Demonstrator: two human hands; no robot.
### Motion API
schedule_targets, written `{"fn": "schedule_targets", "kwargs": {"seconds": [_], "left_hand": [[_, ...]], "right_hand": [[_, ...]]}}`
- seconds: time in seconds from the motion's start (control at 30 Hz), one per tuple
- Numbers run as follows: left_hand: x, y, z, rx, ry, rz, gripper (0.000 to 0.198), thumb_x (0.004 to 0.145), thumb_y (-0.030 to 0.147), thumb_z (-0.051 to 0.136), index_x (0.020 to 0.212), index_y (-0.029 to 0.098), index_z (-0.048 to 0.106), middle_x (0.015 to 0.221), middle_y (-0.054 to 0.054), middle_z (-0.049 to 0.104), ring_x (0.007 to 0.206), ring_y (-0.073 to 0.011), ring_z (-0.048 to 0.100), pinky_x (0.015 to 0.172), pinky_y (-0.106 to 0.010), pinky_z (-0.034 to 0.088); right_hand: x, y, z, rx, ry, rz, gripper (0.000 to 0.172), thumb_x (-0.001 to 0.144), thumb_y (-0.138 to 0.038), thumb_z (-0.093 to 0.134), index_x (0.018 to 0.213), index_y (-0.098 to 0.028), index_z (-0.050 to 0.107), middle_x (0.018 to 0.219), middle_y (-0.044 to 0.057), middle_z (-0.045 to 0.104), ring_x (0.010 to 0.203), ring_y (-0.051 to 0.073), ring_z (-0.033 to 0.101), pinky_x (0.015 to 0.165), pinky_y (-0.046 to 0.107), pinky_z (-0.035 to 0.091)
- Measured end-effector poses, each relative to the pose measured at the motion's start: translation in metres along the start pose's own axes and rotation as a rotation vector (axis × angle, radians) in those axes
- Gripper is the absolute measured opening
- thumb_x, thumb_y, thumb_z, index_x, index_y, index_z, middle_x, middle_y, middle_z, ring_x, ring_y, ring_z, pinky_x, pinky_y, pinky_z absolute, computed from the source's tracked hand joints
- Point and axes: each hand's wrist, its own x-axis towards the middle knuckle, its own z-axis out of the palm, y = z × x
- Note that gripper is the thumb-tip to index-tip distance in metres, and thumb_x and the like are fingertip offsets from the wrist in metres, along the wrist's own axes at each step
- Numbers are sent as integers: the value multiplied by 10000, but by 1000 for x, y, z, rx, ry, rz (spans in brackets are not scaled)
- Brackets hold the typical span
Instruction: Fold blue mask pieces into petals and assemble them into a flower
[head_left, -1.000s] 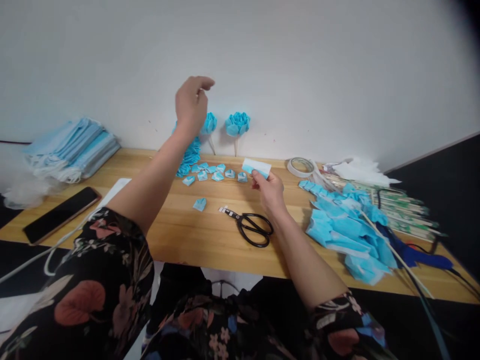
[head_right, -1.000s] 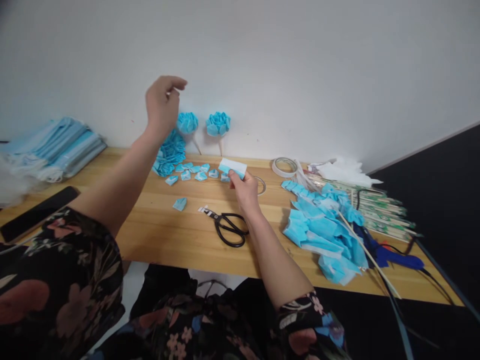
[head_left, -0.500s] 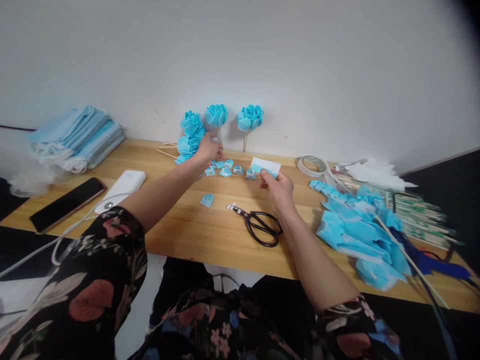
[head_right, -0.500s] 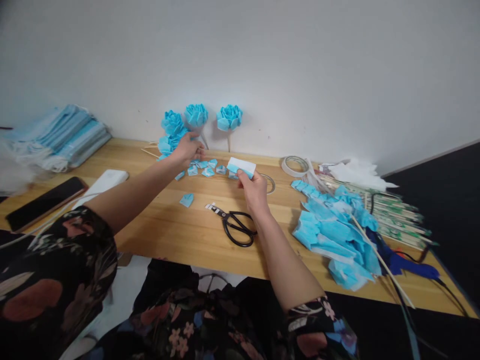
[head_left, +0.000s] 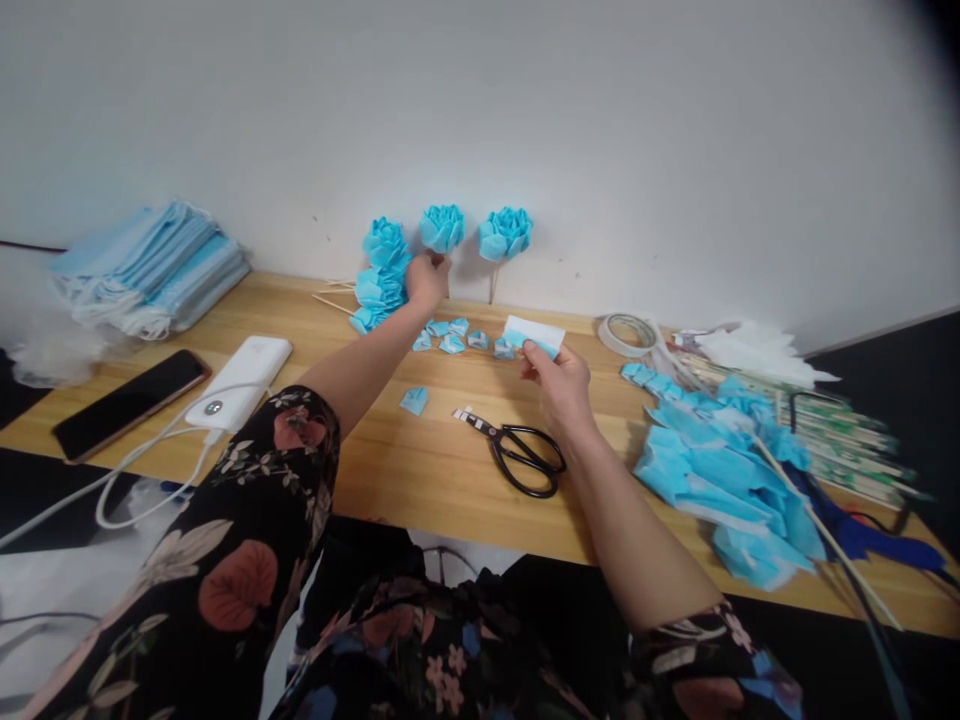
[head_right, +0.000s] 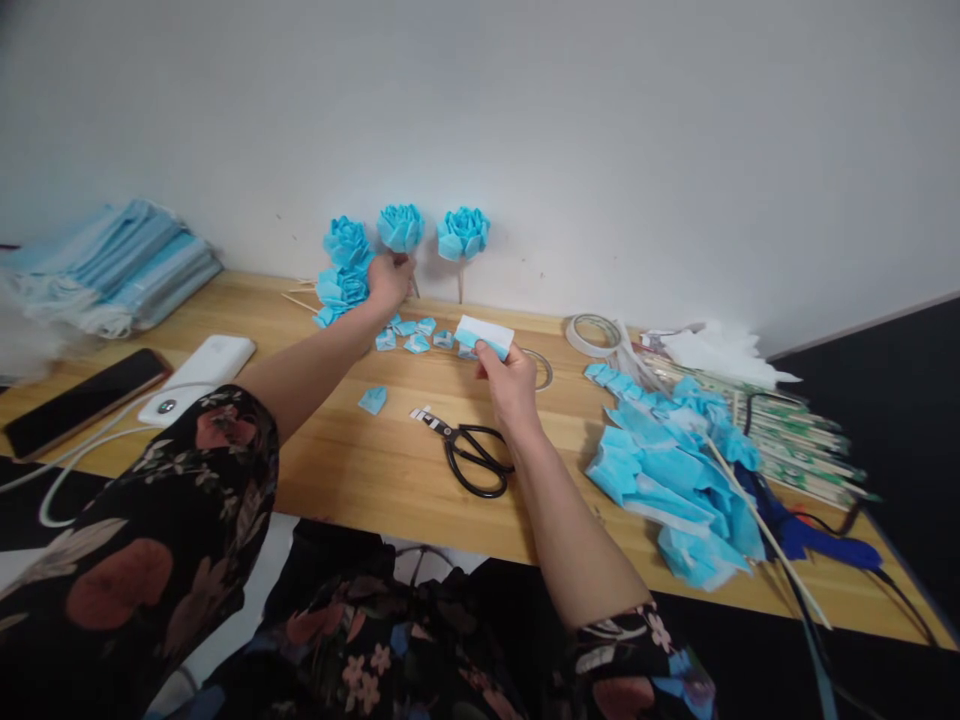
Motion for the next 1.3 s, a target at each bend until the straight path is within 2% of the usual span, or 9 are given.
{"fn": "schedule_targets", "kwargs": {"seconds": [0.1,0.3,0.53,0.67,0.77,0.83,1.0,1.17,1.3], "left_hand": [[-1,2,3,-36,59,-16,219,968,194,536,1122,149,685,1035,-123,753,1080,-232,721,978,-309,521],[0,1,6,-71,38,-70,190,975,197,537,1077,134,686,967,-120,747,955,-228,743,934,-332,532],[-14,15,-6,-281,41,-153,85,902,133,609,974,146,653,756,-42,647,720,-192,691,732,-291,526],[-42,23,-24,-489,-35,-290,229,897,72,544,1105,158,584,587,48,513,524,-130,554,585,-241,482],[-77,24,-42,-626,-110,-325,168,919,115,552,1078,168,549,606,56,528,505,-105,541,558,-216,478],[-106,24,-53,-769,-265,-289,85,931,199,591,1003,167,557,663,30,583,527,-102,568,544,-216,483],[-170,31,-71,-840,-582,-273,317,862,429,732,949,150,609,806,-16,621,607,-110,606,542,-246,531],[-190,31,-78,-726,-575,-182,285,829,383,749,759,137,623,735,-16,605,596,-101,556,519,-241,507],[-182,21,-86,-701,-453,-98,295,786,351,767,641,147,610,580,13,571,532,-71,502,509,-197,435]], "right_hand": [[0,-2,0,12,-3,0,242,687,-408,743,666,-189,642,537,-53,578,526,95,492,570,259,413],[-1,-5,2,29,3,6,236,676,-402,744,665,-185,652,530,-52,581,525,94,490,571,259,419],[-1,-4,3,19,14,20,305,636,-453,772,703,-181,652,556,-47,609,522,95,499,558,260,424],[0,-4,3,17,16,8,317,633,-465,775,681,-182,639,537,-54,588,516,90,494,550,250,422],[-2,-5,5,24,-16,-12,305,651,-456,771,670,-188,625,542,-53,587,516,87,498,551,245,420],[-5,-6,6,25,-53,-31,296,668,-449,764,671,-191,619,546,-53,585,517,88,500,551,245,420],[-14,-8,8,-54,-167,-120,278,717,-439,752,685,-192,628,569,-50,578,546,95,490,560,251,420],[-25,-13,14,-207,-247,-182,252,758,-414,745,712,-184,656,581,-42,579,565,95,477,567,248,408],[-23,-26,15,-180,-386,-132,407,725,-593,769,772,-196,696,665,-11,638,610,121,549,601,268,502]]}}
